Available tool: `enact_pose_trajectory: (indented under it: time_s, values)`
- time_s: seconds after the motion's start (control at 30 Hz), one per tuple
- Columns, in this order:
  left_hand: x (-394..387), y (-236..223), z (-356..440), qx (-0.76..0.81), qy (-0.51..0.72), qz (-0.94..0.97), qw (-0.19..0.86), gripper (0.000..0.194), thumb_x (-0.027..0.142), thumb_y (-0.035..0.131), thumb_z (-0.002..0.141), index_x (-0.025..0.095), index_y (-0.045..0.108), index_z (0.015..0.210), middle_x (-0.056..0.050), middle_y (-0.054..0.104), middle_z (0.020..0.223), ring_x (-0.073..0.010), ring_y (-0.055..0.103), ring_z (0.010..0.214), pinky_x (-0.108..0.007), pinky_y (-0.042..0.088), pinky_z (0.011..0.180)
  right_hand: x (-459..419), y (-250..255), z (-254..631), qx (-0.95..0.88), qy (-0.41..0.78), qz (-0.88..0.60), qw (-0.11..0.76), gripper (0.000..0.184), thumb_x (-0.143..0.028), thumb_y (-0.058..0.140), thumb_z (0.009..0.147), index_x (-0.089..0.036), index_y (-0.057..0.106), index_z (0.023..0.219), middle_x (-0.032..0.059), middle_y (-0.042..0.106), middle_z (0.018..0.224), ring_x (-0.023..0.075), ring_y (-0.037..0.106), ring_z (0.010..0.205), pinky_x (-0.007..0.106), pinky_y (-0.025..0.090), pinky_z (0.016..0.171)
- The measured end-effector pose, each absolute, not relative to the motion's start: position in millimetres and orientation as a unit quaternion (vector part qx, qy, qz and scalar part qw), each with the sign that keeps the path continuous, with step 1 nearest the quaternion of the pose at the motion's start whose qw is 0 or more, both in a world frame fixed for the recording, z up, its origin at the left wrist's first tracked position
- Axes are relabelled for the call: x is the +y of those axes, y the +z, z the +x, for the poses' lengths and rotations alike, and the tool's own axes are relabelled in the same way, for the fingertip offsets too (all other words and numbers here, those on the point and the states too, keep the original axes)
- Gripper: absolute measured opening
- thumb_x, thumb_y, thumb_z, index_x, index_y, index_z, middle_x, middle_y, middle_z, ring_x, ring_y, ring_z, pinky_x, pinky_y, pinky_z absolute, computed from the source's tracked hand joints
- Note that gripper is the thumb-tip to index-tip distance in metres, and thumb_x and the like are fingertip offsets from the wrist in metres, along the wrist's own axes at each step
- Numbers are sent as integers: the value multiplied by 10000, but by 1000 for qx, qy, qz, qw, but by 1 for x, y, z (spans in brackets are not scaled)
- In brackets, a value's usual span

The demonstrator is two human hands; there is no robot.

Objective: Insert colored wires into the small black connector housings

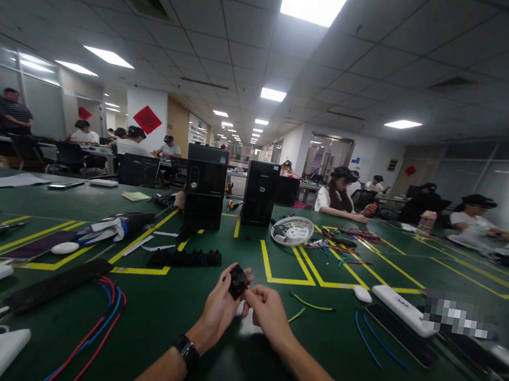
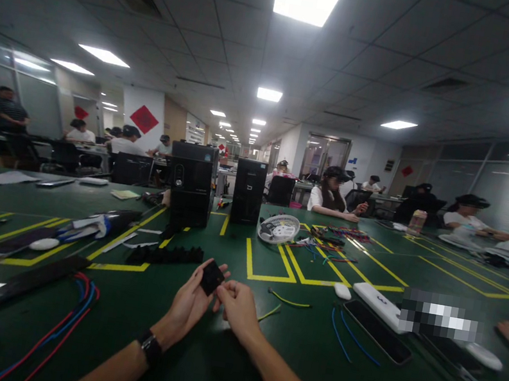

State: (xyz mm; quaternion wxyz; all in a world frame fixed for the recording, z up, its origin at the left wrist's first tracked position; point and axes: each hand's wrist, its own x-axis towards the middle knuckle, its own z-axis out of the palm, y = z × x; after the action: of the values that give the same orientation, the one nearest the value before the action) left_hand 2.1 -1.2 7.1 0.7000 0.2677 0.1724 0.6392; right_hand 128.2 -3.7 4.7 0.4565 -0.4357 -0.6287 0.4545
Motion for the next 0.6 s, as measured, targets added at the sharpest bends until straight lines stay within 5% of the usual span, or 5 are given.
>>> enact_pose_trajectory:
  time_s: [0.6]
  values:
    - [-9,11,1,193,652,387,623,462,470,540,848,208,541,1229,-87,609,1018,-202,564,1007,-323,426,884,-12,13,126,-571,595,-407,393,414,-584,490,799,-193,440,672,-106,356,431,28,217,288,176,118,306]
